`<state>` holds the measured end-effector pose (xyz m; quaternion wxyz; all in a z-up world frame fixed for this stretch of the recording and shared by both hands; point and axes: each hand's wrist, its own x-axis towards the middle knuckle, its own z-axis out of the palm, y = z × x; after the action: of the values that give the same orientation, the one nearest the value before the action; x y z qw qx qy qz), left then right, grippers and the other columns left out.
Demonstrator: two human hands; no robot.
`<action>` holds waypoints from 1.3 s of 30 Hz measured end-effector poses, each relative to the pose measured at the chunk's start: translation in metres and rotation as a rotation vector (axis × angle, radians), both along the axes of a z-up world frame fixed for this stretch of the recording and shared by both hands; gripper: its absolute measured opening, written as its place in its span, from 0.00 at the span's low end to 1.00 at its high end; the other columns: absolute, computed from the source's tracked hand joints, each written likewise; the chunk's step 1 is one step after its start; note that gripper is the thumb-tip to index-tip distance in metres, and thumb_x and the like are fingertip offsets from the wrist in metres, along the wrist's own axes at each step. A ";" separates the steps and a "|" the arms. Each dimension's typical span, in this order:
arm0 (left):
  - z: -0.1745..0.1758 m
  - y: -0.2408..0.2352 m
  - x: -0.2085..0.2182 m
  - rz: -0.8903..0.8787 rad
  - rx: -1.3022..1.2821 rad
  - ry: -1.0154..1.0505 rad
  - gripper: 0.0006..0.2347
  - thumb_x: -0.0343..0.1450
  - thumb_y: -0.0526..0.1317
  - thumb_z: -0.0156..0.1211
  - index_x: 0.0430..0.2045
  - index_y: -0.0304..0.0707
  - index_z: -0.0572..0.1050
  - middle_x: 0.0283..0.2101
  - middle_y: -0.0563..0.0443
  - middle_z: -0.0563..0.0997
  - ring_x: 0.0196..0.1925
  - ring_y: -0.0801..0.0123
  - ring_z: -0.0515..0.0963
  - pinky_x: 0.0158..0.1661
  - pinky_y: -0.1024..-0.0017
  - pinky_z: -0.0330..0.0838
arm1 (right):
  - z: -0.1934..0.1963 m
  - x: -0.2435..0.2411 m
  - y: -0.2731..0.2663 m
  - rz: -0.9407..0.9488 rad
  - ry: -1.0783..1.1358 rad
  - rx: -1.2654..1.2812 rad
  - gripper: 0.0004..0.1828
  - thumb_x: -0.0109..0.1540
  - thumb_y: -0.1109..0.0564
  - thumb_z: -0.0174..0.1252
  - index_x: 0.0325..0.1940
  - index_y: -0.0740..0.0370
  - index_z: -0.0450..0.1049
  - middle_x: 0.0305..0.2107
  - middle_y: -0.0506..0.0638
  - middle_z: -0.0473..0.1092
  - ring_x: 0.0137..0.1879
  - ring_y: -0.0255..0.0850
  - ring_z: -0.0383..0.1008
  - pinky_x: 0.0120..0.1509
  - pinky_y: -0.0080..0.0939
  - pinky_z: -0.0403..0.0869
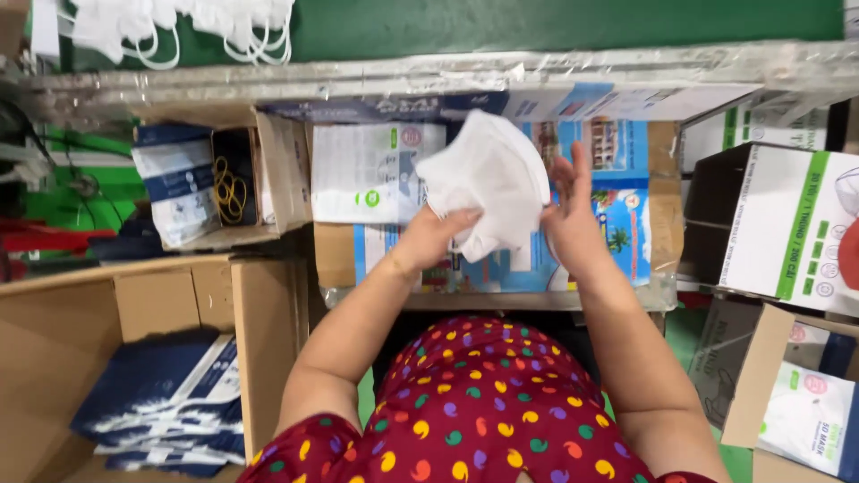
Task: Packaging individual 3D masks into sleeves and boxes, then sealing boxes with tape.
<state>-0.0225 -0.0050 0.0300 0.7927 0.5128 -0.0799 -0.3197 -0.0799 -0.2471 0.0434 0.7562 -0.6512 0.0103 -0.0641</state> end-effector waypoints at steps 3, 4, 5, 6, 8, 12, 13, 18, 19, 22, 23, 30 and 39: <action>0.006 0.004 0.006 -0.031 -0.011 -0.008 0.15 0.74 0.34 0.62 0.55 0.29 0.75 0.52 0.52 0.82 0.54 0.71 0.80 0.57 0.69 0.74 | 0.003 -0.011 0.000 0.065 0.234 0.440 0.44 0.66 0.52 0.48 0.81 0.53 0.34 0.68 0.53 0.60 0.71 0.46 0.63 0.71 0.50 0.66; 0.002 0.004 0.012 -0.031 -0.011 -0.014 0.15 0.74 0.34 0.62 0.55 0.29 0.75 0.52 0.52 0.82 0.54 0.71 0.80 0.57 0.69 0.74 | 0.005 -0.008 0.002 0.066 0.228 0.440 0.44 0.66 0.52 0.48 0.81 0.53 0.34 0.68 0.53 0.60 0.71 0.46 0.63 0.71 0.50 0.66; -0.003 0.005 0.014 -0.084 0.021 -0.080 0.16 0.74 0.34 0.62 0.56 0.29 0.74 0.53 0.51 0.81 0.55 0.71 0.79 0.57 0.69 0.73 | 0.006 -0.010 0.003 0.090 0.289 0.440 0.40 0.66 0.52 0.48 0.80 0.54 0.40 0.65 0.54 0.64 0.67 0.45 0.66 0.69 0.48 0.67; -0.009 0.005 0.016 -0.136 0.052 -0.146 0.17 0.74 0.35 0.62 0.58 0.29 0.73 0.54 0.51 0.80 0.56 0.72 0.78 0.58 0.69 0.73 | 0.007 -0.012 0.005 0.116 0.350 0.440 0.37 0.67 0.51 0.48 0.79 0.55 0.46 0.63 0.55 0.67 0.64 0.44 0.70 0.66 0.45 0.68; -0.012 -0.002 0.005 -0.165 0.114 -0.249 0.21 0.74 0.37 0.64 0.60 0.28 0.69 0.57 0.48 0.77 0.59 0.68 0.75 0.61 0.67 0.70 | -0.002 -0.018 0.010 0.062 0.350 0.326 0.34 0.66 0.55 0.55 0.75 0.59 0.54 0.60 0.54 0.69 0.63 0.41 0.71 0.66 0.44 0.69; -0.002 -0.001 -0.009 0.035 0.265 -0.648 0.36 0.71 0.42 0.66 0.72 0.30 0.51 0.72 0.40 0.60 0.75 0.57 0.59 0.74 0.59 0.53 | 0.007 -0.026 0.014 -0.127 0.310 -0.175 0.22 0.65 0.58 0.65 0.63 0.64 0.72 0.48 0.53 0.76 0.53 0.41 0.76 0.59 0.41 0.74; 0.013 0.000 -0.006 0.038 0.268 -0.651 0.36 0.71 0.42 0.66 0.72 0.30 0.51 0.72 0.40 0.60 0.75 0.57 0.59 0.74 0.59 0.53 | 0.002 -0.027 0.012 -0.124 0.307 -0.174 0.22 0.65 0.58 0.65 0.63 0.64 0.72 0.48 0.53 0.76 0.53 0.41 0.76 0.59 0.41 0.74; 0.036 -0.006 -0.003 -0.115 0.800 -1.150 0.46 0.62 0.45 0.74 0.72 0.35 0.47 0.76 0.37 0.50 0.79 0.40 0.42 0.72 0.38 0.31 | 0.011 -0.029 0.017 -0.088 -0.051 -0.703 0.37 0.53 0.63 0.70 0.66 0.65 0.66 0.53 0.58 0.73 0.58 0.47 0.75 0.62 0.43 0.72; 0.035 -0.006 -0.005 -0.109 0.802 -1.152 0.46 0.62 0.45 0.74 0.72 0.35 0.47 0.76 0.37 0.50 0.79 0.40 0.42 0.72 0.38 0.31 | -0.002 -0.033 0.018 -0.085 -0.057 -0.704 0.37 0.53 0.63 0.70 0.66 0.65 0.66 0.53 0.58 0.73 0.58 0.47 0.75 0.62 0.43 0.72; 0.022 -0.017 0.009 -0.255 0.968 -1.173 0.45 0.59 0.44 0.74 0.71 0.43 0.52 0.75 0.44 0.53 0.78 0.38 0.43 0.69 0.32 0.31 | -0.025 -0.021 0.016 -0.021 -0.064 -0.681 0.44 0.50 0.63 0.70 0.69 0.67 0.63 0.55 0.59 0.72 0.59 0.48 0.74 0.61 0.45 0.71; 0.006 -0.018 0.010 -0.221 0.995 -1.244 0.42 0.61 0.44 0.73 0.71 0.47 0.54 0.73 0.50 0.56 0.79 0.44 0.48 0.71 0.30 0.31 | -0.026 -0.021 0.021 0.020 0.037 -0.596 0.39 0.53 0.62 0.69 0.69 0.63 0.66 0.53 0.57 0.74 0.57 0.45 0.75 0.59 0.43 0.73; 0.037 -0.036 0.000 -0.201 0.698 -1.238 0.34 0.61 0.39 0.68 0.66 0.40 0.64 0.61 0.37 0.69 0.70 0.41 0.62 0.68 0.33 0.41 | -0.078 -0.028 0.001 0.103 0.150 -0.442 0.24 0.58 0.61 0.68 0.58 0.59 0.75 0.47 0.52 0.77 0.51 0.38 0.77 0.55 0.39 0.76; -0.018 -0.024 0.028 0.211 1.245 -1.004 0.17 0.69 0.38 0.61 0.52 0.31 0.74 0.45 0.39 0.75 0.49 0.46 0.76 0.49 0.58 0.73 | 0.037 -0.047 -0.033 0.069 0.332 -0.564 0.18 0.65 0.57 0.62 0.60 0.57 0.77 0.45 0.55 0.79 0.48 0.43 0.77 0.54 0.41 0.74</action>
<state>0.0055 -0.0293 0.0118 0.2573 0.9477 -0.1848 0.0396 -0.1273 -0.2803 0.0809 0.5359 -0.8364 0.0931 0.0683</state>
